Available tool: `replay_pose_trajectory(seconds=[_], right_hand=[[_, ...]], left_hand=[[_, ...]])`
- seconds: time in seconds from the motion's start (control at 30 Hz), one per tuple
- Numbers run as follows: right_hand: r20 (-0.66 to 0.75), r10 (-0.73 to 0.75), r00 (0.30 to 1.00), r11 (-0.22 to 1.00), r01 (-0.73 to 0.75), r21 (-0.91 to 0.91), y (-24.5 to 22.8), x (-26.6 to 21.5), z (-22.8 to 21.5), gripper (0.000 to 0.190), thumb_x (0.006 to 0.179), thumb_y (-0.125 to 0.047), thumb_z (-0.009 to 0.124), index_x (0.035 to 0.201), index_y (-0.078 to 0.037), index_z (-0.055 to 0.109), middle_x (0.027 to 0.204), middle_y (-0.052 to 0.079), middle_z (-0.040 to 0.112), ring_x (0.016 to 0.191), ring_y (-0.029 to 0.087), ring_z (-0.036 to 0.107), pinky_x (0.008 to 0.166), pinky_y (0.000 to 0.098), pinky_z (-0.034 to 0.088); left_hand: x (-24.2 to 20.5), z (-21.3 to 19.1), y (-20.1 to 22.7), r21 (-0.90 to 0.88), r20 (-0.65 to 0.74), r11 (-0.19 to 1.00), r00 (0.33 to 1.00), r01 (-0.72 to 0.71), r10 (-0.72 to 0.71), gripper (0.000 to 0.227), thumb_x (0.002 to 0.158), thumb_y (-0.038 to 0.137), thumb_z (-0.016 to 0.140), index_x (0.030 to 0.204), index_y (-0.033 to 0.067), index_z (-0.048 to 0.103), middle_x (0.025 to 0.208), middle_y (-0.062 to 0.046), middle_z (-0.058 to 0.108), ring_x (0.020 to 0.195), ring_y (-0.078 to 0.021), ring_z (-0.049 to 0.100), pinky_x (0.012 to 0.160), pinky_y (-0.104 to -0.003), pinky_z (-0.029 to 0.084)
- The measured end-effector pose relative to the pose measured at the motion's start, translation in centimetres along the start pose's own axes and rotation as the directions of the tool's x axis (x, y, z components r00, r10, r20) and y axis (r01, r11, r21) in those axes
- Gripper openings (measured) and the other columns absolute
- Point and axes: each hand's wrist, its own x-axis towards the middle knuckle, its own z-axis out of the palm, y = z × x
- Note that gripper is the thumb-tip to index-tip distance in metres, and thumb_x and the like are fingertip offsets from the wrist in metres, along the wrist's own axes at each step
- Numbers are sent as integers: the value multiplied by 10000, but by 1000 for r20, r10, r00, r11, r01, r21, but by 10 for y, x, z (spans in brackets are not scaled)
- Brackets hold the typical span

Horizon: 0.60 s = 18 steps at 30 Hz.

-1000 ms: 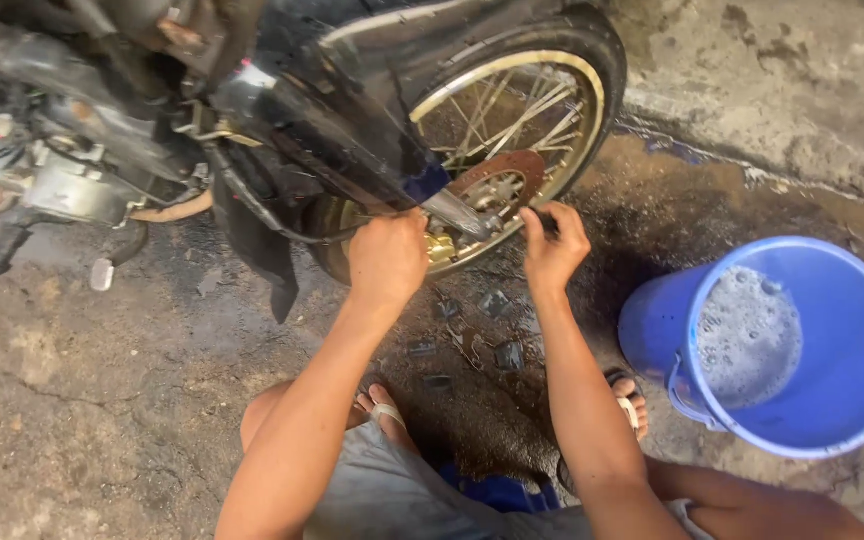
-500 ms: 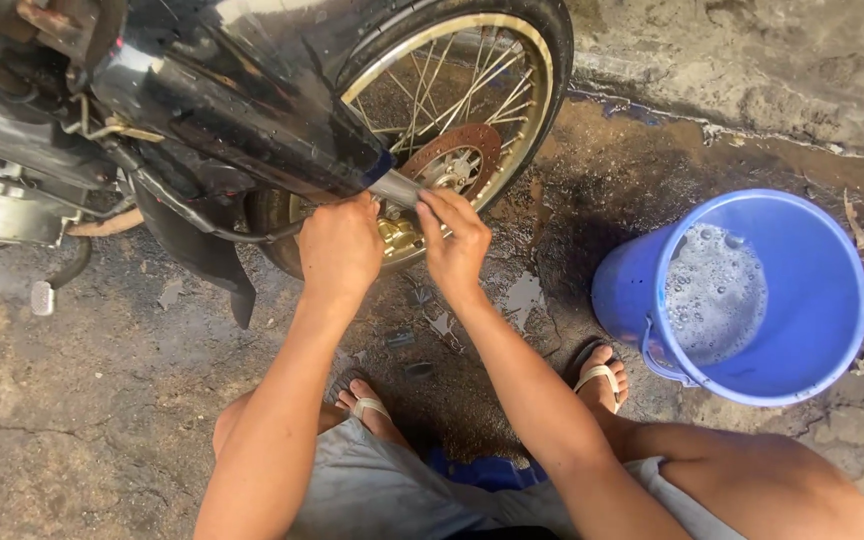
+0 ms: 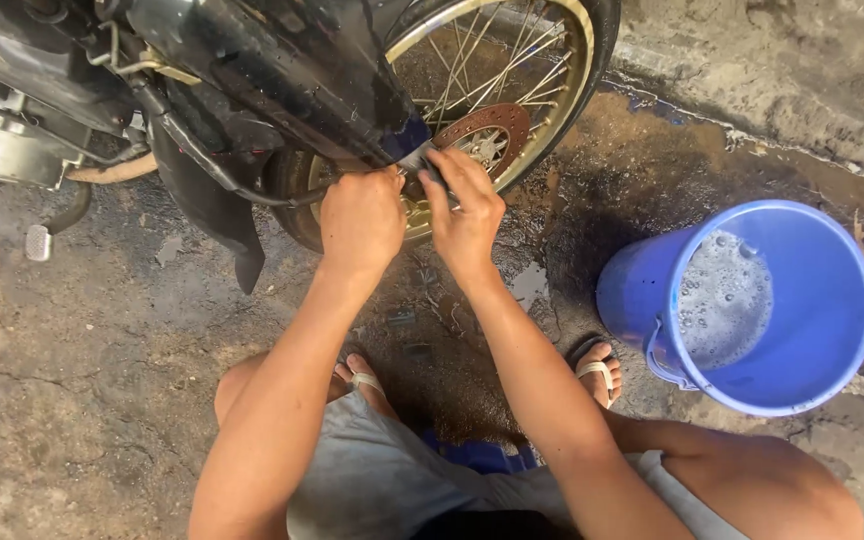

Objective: Washing the front wheel and brake assembly of a motorcycle using a sponge and soapy water

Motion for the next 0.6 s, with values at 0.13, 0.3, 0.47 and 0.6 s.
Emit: replay_pose_trajectory(seconds=[0.13,0.3,0.47,0.6], right_hand=[[-53,-67,996,974,54,-220,11,-7,2,134,938,-51,749,1060,-14,789,974,175,756,939,363,745,837,459,597],[-7,-119,993,975,115,-189,-45,19,15,195,985,-70,700,1165,-23,755,1134,164,747,1069,371,737,928,464,591],[-21,-106,994,962,97,-254,7,-7,6,181,1006,-97,670,1127,-16,778,1012,163,778,961,354,755,845,425,604],[80,-132,988,963,147,-227,-35,22,6,125,974,-109,708,1042,-36,783,934,152,766,938,390,746,786,465,610]], left_hand=[[4,-10,2,-20,3,998,998,-63,63,225,993,165,637,958,-2,783,691,-244,708,647,-457,731,542,-532,618],[-2,-6,-1,18,-1,997,997,-76,76,162,961,147,675,973,16,770,695,-214,704,635,-431,733,523,-486,625],[3,11,-7,47,-14,996,997,-74,74,202,962,197,665,969,31,780,745,-213,716,642,-427,737,545,-521,616],[-2,16,-9,55,-45,996,996,-75,77,206,971,186,618,935,49,767,754,-176,714,628,-422,737,538,-516,611]])
